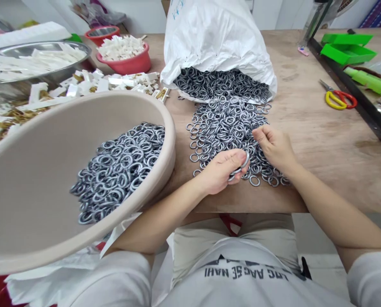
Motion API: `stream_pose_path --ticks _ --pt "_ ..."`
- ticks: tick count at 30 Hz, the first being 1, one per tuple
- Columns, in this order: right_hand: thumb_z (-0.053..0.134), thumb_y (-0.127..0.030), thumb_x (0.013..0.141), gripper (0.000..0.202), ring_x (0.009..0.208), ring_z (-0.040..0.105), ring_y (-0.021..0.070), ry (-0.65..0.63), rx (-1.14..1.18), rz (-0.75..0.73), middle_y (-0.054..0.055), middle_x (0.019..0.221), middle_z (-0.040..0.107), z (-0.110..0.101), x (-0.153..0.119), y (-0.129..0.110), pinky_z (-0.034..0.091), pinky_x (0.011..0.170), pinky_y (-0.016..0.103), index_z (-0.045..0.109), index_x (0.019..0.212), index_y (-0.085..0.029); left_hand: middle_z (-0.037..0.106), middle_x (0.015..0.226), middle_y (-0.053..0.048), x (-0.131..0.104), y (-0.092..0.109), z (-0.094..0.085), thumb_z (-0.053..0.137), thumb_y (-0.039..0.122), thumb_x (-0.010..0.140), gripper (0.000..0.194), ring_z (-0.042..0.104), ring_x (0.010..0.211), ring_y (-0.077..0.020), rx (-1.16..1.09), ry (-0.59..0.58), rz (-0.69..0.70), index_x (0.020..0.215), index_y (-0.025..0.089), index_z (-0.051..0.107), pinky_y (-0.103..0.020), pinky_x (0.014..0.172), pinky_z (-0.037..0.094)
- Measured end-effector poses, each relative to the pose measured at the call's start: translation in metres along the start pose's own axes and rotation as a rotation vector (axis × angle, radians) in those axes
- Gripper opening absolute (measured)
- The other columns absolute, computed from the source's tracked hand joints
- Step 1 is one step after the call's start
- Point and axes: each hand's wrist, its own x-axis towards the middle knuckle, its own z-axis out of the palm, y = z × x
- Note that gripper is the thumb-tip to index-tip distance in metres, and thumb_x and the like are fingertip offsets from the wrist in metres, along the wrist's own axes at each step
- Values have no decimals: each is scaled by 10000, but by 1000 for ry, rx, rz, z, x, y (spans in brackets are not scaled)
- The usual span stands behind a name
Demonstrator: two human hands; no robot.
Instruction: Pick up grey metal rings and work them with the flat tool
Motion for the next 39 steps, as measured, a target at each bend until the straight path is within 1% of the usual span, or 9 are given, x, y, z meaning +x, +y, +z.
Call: stream_pose_path --ticks 6,8,11,17,22,25,32,36,39 --pt "652 -562 894 404 810 593 238 -75 -382 -66 84 967 681 6 5 11 338 642 321 690 1086 -209 459 594 66 7 13 -7 693 368 867 216 363 422 -29 -157 230 68 920 161 656 -143 380 297" --pt "643 -513 913 329 815 599 238 -125 -437 -78 87 966 675 13 5 8 344 650 326 703 1035 -213 490 622 65 11 17 -12 635 276 878 149 413 438 -33 -225 298 74 990 179 652 -134 381 314" --pt "610 -510 934 305 800 596 226 -146 -445 -79 73 922 662 19 6 4 337 648 321 701 948 -220 558 664 44 14 20 -17 547 224 872 71 531 500 -57 -312 388 71 879 180 602 -137 388 372" --pt "637 -400 915 259 737 545 193 -166 -337 -73 48 793 619 19 11 3 311 628 311 656 750 -201 625 692 18 16 20 -23 582 346 893 205 639 576 -89 -320 480 37 797 165 579 -162 435 503" --pt "653 -465 899 289 636 465 151 -20 232 40 -7 671 535 15 8 3 350 601 295 641 770 -207 686 830 6 17 15 -23 742 207 806 212 657 629 -66 -197 459 107 995 153 664 -139 475 532" --pt "717 -510 851 287 651 475 145 36 482 55 -8 741 571 18 1 -4 394 616 294 678 899 -229 645 784 16 16 8 -18 797 321 787 271 609 568 -50 -146 385 79 961 157 667 -114 390 425" --pt "822 -482 767 297 706 543 156 -22 508 -91 -4 769 594 22 -10 -18 454 676 317 681 827 -228 513 623 56 13 -4 -10 792 508 766 403 466 441 -32 -34 245 68 800 158 595 -131 330 257" --pt "829 -503 749 428 724 604 157 -162 706 16 5 870 655 18 -8 -20 504 686 317 659 1046 -247 508 608 54 11 -4 -8 784 536 761 432 460 441 -37 27 223 91 753 169 559 -139 337 243" --pt "851 -500 721 435 762 637 162 -181 766 49 13 912 681 17 -9 -22 534 713 318 652 1007 -238 494 601 53 9 -5 -7 757 564 777 432 459 444 -45 57 209 99 767 174 570 -148 340 258"
